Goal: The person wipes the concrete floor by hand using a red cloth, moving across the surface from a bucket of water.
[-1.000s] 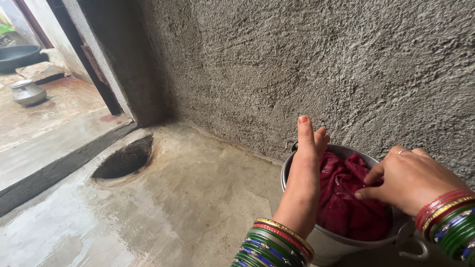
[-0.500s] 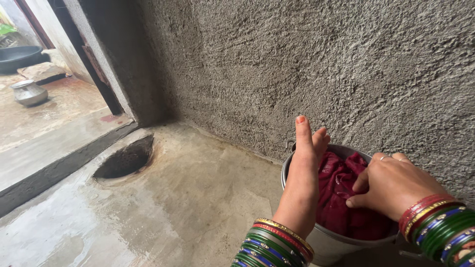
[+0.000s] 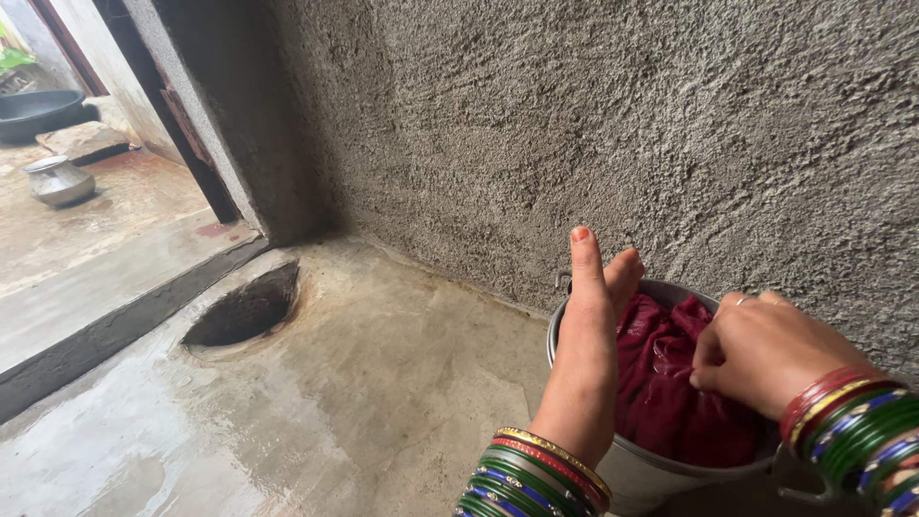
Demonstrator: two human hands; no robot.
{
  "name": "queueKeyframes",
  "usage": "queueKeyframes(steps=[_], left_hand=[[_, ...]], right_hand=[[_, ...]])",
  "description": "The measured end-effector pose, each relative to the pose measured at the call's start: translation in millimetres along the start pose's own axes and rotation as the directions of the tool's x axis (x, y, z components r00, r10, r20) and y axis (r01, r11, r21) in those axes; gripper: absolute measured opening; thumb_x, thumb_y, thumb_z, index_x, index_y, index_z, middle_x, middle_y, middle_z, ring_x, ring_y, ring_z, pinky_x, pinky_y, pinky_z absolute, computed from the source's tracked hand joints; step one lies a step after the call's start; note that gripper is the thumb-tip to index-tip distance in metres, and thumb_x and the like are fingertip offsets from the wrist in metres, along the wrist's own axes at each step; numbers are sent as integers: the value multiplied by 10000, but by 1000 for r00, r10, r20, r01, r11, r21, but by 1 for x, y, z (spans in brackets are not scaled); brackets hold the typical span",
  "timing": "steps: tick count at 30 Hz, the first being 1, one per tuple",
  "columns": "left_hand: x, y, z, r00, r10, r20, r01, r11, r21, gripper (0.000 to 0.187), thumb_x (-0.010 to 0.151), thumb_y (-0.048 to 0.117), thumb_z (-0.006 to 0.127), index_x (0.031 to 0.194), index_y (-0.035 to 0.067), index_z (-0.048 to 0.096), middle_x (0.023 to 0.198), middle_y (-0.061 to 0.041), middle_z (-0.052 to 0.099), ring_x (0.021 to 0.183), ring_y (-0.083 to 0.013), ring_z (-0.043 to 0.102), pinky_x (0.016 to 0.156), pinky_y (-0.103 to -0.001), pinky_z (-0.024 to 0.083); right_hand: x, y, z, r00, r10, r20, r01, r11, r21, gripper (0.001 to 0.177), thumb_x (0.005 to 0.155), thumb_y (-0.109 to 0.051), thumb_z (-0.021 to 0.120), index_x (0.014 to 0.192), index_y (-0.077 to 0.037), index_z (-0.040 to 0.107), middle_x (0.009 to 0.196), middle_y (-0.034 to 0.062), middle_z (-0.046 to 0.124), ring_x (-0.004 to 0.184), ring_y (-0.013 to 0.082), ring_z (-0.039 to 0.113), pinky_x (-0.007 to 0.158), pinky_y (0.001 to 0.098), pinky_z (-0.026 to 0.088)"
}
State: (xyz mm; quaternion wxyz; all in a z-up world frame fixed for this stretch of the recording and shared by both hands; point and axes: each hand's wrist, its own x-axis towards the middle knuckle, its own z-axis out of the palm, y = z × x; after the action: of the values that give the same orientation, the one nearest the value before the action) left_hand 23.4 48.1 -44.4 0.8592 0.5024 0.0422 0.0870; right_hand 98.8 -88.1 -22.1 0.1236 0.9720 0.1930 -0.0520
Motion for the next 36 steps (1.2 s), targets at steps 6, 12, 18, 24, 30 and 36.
queueKeyframes(steps=[6,12,18,24,30,36], left_hand=[[-3,-1,1,998,0,-63,0,1000,-12,1000,894,773,229,1529,22,410,1627,-120,416,1530,-223,347,1234,-377,199],[-13,0,7,998,-16,-61,19,999,47,987,888,768,203,1538,52,397,1637,-86,403,1533,-200,339,1234,-372,186],[-23,4,17,993,-98,-72,101,994,31,991,854,784,185,1546,108,401,1649,-28,387,1539,-168,307,1232,-392,193],[-25,8,24,984,-132,-118,139,989,49,996,833,805,201,1525,134,453,1628,-30,426,1524,-192,336,1232,-436,189],[-26,8,25,984,-131,-121,136,990,30,977,840,799,214,1498,139,505,1601,-70,460,1504,-212,386,1225,-436,221],[-25,5,21,991,-63,-120,67,997,29,956,870,776,231,1471,91,522,1573,-90,509,1486,-207,436,1216,-378,247]], right_hand=[[6,22,1,997,-9,-73,17,993,119,254,783,-440,842,945,-249,877,1171,-10,715,1198,191,657,1068,360,531],[-14,28,-12,993,89,-78,-63,957,284,273,795,-395,828,960,-180,868,1183,-7,731,1100,200,732,1030,352,551],[-33,38,-20,973,103,-205,-20,927,374,301,806,-406,850,954,-143,843,1134,-25,786,1079,202,751,1022,345,565],[-36,41,-20,976,139,-169,-89,958,273,272,779,-467,854,941,-250,881,999,41,794,981,235,743,914,373,565],[-21,36,-17,991,129,-26,-119,963,242,223,836,-436,807,939,-239,831,664,90,770,689,220,777,770,389,600],[9,26,-2,997,21,-68,-8,982,186,231,815,-433,830,919,-229,806,831,44,782,1019,183,594,901,389,530]])
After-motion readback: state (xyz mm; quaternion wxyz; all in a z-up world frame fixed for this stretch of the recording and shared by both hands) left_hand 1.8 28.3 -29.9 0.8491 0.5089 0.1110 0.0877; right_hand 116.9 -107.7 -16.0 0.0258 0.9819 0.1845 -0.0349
